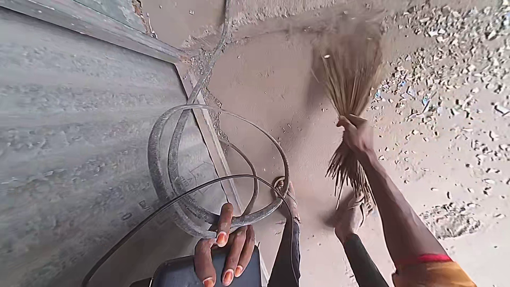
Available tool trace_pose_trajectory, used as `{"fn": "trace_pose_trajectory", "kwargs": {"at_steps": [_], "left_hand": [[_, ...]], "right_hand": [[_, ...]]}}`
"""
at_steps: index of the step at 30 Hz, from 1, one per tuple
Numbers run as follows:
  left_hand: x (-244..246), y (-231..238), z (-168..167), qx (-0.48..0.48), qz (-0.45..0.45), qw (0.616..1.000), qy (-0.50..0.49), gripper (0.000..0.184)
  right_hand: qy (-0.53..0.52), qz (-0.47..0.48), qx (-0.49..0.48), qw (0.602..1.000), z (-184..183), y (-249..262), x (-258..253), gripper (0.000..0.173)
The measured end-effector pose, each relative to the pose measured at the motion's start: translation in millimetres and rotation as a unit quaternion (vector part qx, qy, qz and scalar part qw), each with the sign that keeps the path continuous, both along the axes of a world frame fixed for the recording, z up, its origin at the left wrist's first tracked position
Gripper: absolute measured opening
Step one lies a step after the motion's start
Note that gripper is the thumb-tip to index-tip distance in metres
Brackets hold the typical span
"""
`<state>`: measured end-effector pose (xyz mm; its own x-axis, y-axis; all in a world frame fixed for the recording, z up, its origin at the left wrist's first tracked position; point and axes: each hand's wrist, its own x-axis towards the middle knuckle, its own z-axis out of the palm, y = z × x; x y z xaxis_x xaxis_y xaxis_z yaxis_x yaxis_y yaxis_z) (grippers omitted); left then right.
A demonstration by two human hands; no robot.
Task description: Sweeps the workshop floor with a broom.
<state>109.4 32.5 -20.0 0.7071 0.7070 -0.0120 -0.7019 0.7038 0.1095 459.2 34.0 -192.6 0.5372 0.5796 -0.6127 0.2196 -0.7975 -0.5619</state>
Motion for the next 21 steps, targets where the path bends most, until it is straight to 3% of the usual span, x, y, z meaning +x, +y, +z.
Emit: {"fn": "trace_pose_trajectory", "kwargs": {"at_steps": [2, 4, 7, 9, 11, 13, 16, 18, 21], "left_hand": [[0.5, -3.8, 4.0, -0.027, -0.008, 1.000, -0.005, 0.024], [3.1, -5.4, 5.2, -0.040, -0.017, 0.999, -0.001, 0.024], [7.3, 0.7, 4.9, -0.021, -0.051, 0.998, -0.002, 0.027], [18.0, 3.0, -0.9, 0.036, -0.021, 0.999, 0.013, 0.025], [27.8, 6.2, 2.2, 0.050, -0.019, 0.998, 0.032, 0.022], [35.8, 11.3, 10.4, 0.025, -0.053, 0.998, 0.039, 0.022], [42.6, 15.6, 12.2, 0.003, -0.065, 0.997, 0.044, 0.023], [41.0, 3.3, 13.4, -0.050, -0.016, 0.995, 0.089, 0.023], [7.9, -8.9, -16.9, -0.033, -0.009, 0.999, 0.028, 0.034]], "right_hand": [[-0.050, -0.072, 0.005, 0.996, 21.2, -34.9, 11.4, 0.035], [-0.061, -0.062, 0.038, 0.996, 48.6, -47.5, -4.9, 0.031], [0.010, 0.132, 0.061, 0.989, 66.5, -23.9, -66.8, 0.028], [0.043, 0.309, -0.001, 0.950, 54.4, 18.2, -91.8, 0.032], [0.034, 0.391, -0.076, 0.917, 34.9, 54.9, -86.3, 0.038], [0.018, 0.342, -0.110, 0.933, 10.5, 60.0, -42.4, 0.041], [-0.044, 0.225, -0.101, 0.968, -10.6, 18.6, 71.6, 0.045], [-0.086, 0.160, -0.129, 0.975, -2.5, -27.4, 144.1, 0.048], [-0.148, 0.035, -0.147, 0.977, 14.7, -87.0, 222.1, 0.050]]}}
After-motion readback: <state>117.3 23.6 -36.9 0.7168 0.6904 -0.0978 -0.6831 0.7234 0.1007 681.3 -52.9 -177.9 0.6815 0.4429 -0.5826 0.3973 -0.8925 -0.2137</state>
